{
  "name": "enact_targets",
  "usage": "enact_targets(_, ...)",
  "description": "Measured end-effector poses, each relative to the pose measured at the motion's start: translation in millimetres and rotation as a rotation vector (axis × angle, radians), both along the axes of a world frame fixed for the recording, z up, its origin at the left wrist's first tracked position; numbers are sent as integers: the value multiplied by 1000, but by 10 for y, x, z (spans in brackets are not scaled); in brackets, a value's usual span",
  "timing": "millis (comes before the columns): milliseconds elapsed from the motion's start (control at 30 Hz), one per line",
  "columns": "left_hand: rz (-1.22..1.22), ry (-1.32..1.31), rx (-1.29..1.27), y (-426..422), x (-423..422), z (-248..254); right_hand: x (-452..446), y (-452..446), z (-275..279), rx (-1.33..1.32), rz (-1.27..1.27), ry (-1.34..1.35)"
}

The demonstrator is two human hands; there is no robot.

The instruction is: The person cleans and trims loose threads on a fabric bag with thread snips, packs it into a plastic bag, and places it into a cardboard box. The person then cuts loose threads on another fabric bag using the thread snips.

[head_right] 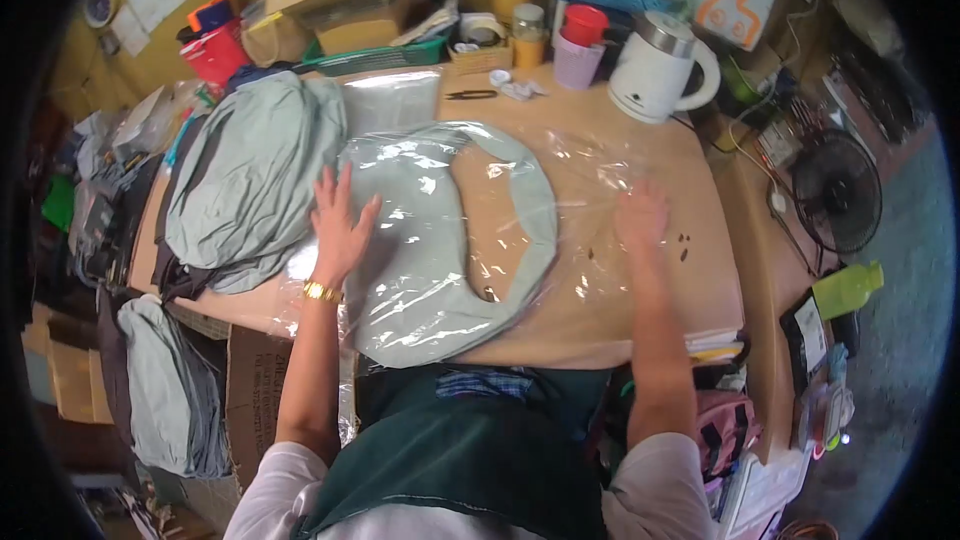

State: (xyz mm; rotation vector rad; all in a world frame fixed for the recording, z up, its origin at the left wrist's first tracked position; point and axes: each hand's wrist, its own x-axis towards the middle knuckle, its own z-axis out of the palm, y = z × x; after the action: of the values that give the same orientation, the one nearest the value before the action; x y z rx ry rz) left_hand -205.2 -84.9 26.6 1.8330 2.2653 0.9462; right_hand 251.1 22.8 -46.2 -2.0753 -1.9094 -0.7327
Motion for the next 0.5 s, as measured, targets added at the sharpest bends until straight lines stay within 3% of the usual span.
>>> enact_targets(67,-96,-143,189,-370,-202,154,75,310,581,-541,55,994)
enact_targets(100,-93,-179,192,-488,-240,136,-101,323,1116,-496,145,965)
enact_targets(133,-73,-172,199,-546,-239,92,-317,366,1590,-362,394,1150)
enact_targets(200,-188,-580,151,-591,-129,-21,-766,454,2503,-192,884,1405)
enact_targets(233,-175,-573,158,-598,-13,-32,-974,499,2827,-152,1004,1423)
enact_targets(300,-138,-991,213,-559,282,-31,-1382,633,3371,-100,1107,1409)
enact_targets(333,-141,-983,221,-525,388,-52,-1523,706,3558,-75,1126,1395)
enact_targets(400,-52,-1418,225,-476,565,-99,-1657,800,3824,-8,1128,1344)
enact_targets(500,-123,-1775,42,-566,736,46,-1490,903,3990,121,1061,1241)
